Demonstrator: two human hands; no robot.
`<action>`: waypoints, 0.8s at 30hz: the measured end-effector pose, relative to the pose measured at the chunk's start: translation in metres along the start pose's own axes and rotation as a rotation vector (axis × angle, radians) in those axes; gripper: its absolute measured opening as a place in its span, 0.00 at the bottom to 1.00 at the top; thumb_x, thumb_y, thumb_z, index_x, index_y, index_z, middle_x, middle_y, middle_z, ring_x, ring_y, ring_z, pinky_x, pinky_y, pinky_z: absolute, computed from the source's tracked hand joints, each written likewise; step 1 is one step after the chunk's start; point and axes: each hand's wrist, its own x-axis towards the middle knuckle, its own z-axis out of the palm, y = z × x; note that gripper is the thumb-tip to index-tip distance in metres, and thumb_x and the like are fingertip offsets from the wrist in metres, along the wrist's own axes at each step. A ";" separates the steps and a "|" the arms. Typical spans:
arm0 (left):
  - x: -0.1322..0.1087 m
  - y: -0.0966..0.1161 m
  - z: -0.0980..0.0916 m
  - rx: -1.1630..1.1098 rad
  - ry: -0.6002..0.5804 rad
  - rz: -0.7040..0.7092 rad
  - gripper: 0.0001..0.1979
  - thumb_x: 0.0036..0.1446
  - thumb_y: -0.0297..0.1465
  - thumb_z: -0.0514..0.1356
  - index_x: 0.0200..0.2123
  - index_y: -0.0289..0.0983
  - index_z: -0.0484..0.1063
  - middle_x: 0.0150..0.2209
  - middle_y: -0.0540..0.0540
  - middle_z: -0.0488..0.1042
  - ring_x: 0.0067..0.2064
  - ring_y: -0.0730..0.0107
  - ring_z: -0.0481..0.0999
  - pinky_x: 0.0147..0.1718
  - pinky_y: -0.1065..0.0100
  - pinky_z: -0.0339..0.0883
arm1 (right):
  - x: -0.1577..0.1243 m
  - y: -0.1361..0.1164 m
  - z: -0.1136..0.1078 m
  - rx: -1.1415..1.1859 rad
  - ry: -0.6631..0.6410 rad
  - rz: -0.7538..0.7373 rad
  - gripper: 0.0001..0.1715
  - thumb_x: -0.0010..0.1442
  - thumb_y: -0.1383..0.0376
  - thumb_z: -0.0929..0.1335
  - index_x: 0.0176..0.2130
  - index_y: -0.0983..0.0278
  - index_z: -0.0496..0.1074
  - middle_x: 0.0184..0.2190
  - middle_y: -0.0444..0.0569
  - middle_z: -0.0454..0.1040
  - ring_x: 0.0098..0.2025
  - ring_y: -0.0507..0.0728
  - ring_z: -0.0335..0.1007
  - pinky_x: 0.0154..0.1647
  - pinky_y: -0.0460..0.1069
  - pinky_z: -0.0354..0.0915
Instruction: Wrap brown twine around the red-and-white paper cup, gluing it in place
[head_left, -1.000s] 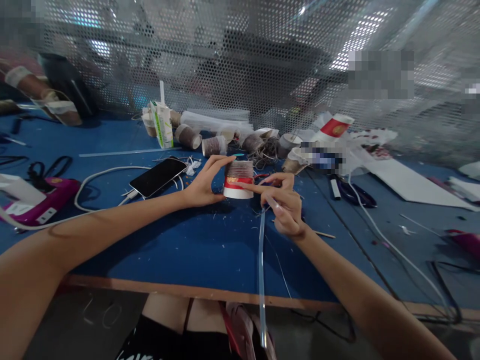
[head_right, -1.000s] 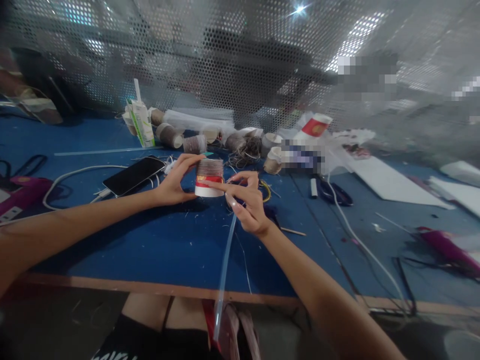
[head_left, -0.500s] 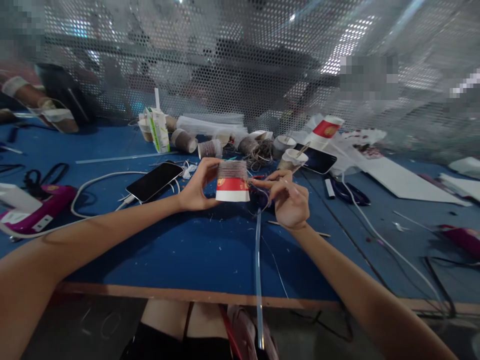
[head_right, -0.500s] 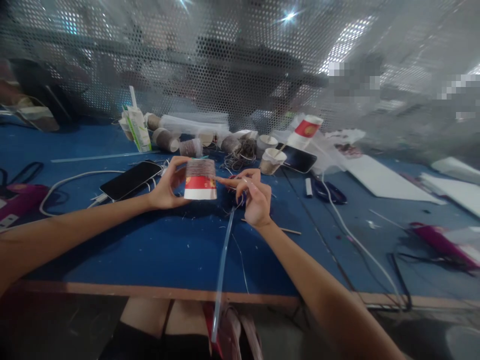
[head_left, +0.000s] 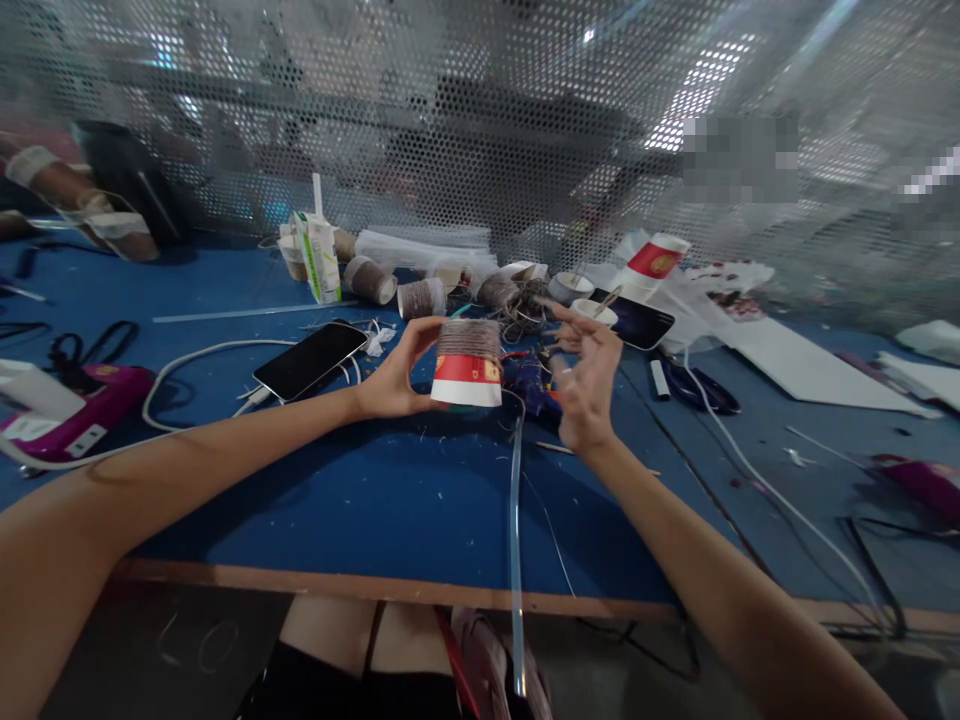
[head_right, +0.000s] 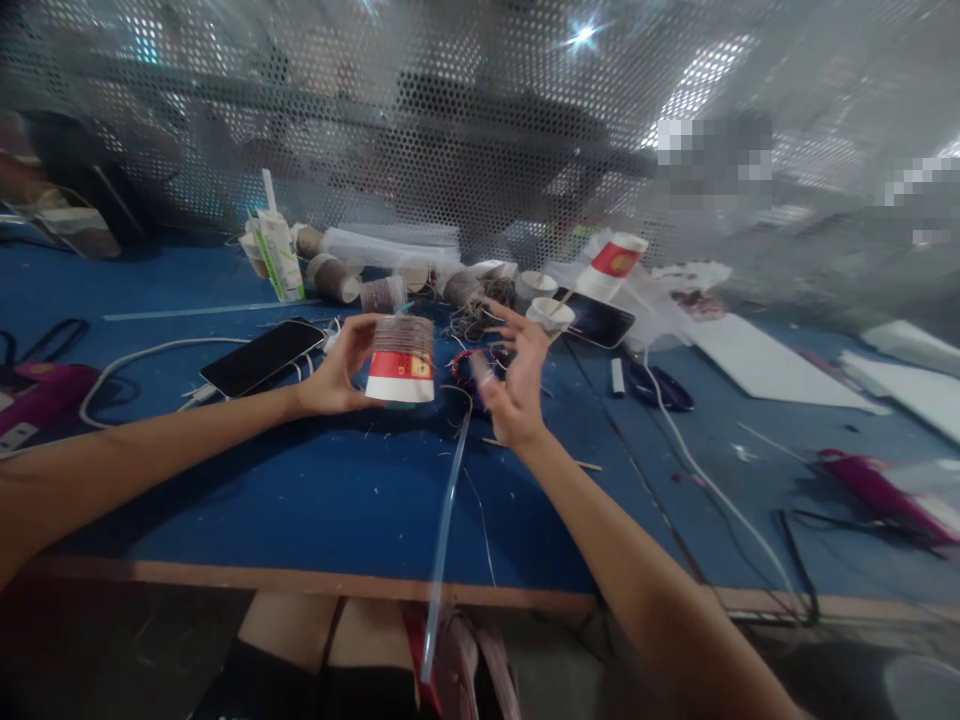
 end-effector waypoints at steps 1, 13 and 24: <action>0.000 0.001 0.000 -0.001 -0.014 -0.003 0.46 0.46 0.50 0.71 0.61 0.47 0.50 0.61 0.37 0.62 0.65 0.48 0.67 0.64 0.44 0.63 | 0.000 -0.007 -0.001 0.015 -0.054 -0.101 0.42 0.62 0.39 0.60 0.66 0.56 0.47 0.65 0.58 0.58 0.67 0.68 0.56 0.62 0.68 0.60; -0.004 0.001 0.002 0.111 -0.063 0.025 0.48 0.45 0.44 0.73 0.63 0.46 0.50 0.61 0.36 0.62 0.65 0.45 0.66 0.64 0.42 0.62 | -0.007 -0.032 0.002 -0.058 -0.234 -0.161 0.50 0.47 0.54 0.75 0.65 0.56 0.58 0.61 0.55 0.67 0.62 0.70 0.64 0.63 0.67 0.58; 0.002 0.010 0.000 0.341 -0.055 0.096 0.47 0.52 0.37 0.69 0.68 0.43 0.47 0.61 0.34 0.65 0.63 0.49 0.68 0.62 0.44 0.65 | -0.009 -0.024 0.008 -0.115 -0.280 -0.118 0.49 0.56 0.60 0.70 0.69 0.55 0.46 0.65 0.58 0.62 0.67 0.69 0.58 0.65 0.68 0.58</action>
